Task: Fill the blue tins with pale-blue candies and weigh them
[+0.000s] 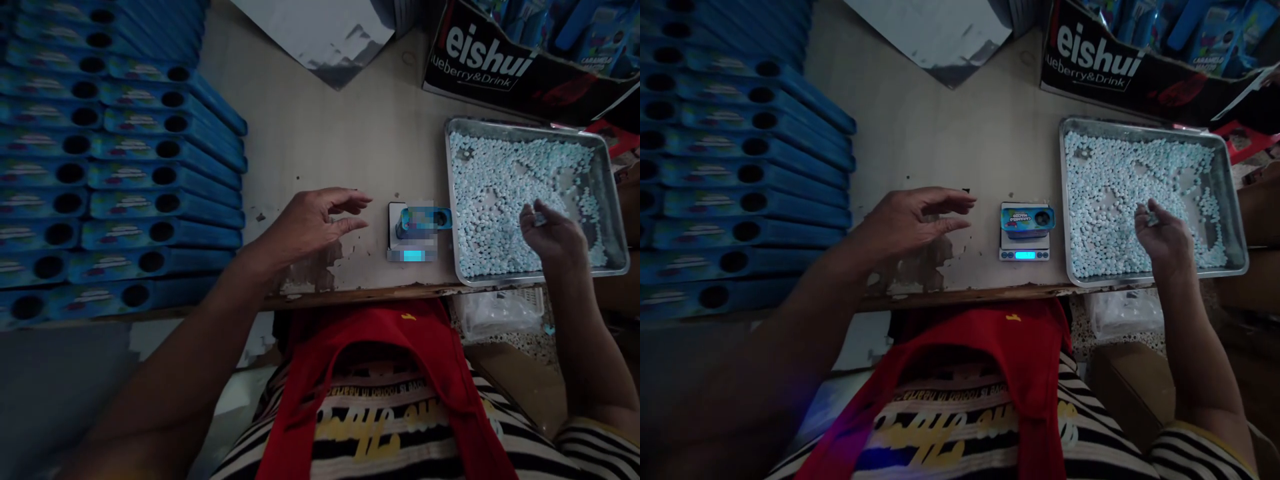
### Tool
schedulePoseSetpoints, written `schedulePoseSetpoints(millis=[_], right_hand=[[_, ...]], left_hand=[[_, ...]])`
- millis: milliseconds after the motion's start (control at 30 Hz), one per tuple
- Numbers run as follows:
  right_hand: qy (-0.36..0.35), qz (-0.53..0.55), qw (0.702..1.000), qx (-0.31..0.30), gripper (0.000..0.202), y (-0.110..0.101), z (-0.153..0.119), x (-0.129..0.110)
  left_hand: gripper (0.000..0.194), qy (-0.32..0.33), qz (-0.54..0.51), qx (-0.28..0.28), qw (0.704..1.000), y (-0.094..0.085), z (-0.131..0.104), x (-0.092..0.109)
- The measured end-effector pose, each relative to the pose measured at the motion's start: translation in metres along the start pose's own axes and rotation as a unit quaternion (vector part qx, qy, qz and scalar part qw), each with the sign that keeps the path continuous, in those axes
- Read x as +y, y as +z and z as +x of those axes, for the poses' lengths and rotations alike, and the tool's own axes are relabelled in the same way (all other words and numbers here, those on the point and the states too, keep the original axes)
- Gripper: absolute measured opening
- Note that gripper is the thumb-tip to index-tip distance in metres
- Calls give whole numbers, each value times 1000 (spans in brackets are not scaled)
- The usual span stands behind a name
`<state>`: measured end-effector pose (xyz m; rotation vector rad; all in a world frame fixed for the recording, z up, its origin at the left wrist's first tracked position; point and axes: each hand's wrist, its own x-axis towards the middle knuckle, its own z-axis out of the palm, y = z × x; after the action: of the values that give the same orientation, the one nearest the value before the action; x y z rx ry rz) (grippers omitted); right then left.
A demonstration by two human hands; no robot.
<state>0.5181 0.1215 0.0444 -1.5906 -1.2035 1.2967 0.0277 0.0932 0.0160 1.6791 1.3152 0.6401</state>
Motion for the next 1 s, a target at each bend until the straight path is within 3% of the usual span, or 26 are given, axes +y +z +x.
schedulePoseSetpoints(millis=[100, 267, 400, 500, 667, 833, 1000], right_hand=[[78, 58, 995, -2, 33, 19, -9, 12], [129, 145, 980, -44, 30, 57, -11, -16], [88, 75, 986, -122, 29, 77, -11, -41], [28, 25, 987, -155, 37, 93, -16, -54], [-25, -24, 982, -184, 40, 117, -23, -70], [-50, -76, 976, -197, 36, 125, -24, -81], [-78, -125, 968, -205, 35, 132, -25, -85]], left_hand=[[64, 25, -2, 26, 999, 3, 4, 16], [74, 78, -3, 51, 996, 4, 4, 37], [70, 51, 30, 20, 998, 9, -4, 38], [66, 44, 29, 30, 998, 14, -8, 37], [62, 45, 44, 34, 997, 17, -7, 42], [63, 56, 43, 28, 997, 21, -5, 47], [79, 95, 43, 29, 994, 36, 1, 47]])
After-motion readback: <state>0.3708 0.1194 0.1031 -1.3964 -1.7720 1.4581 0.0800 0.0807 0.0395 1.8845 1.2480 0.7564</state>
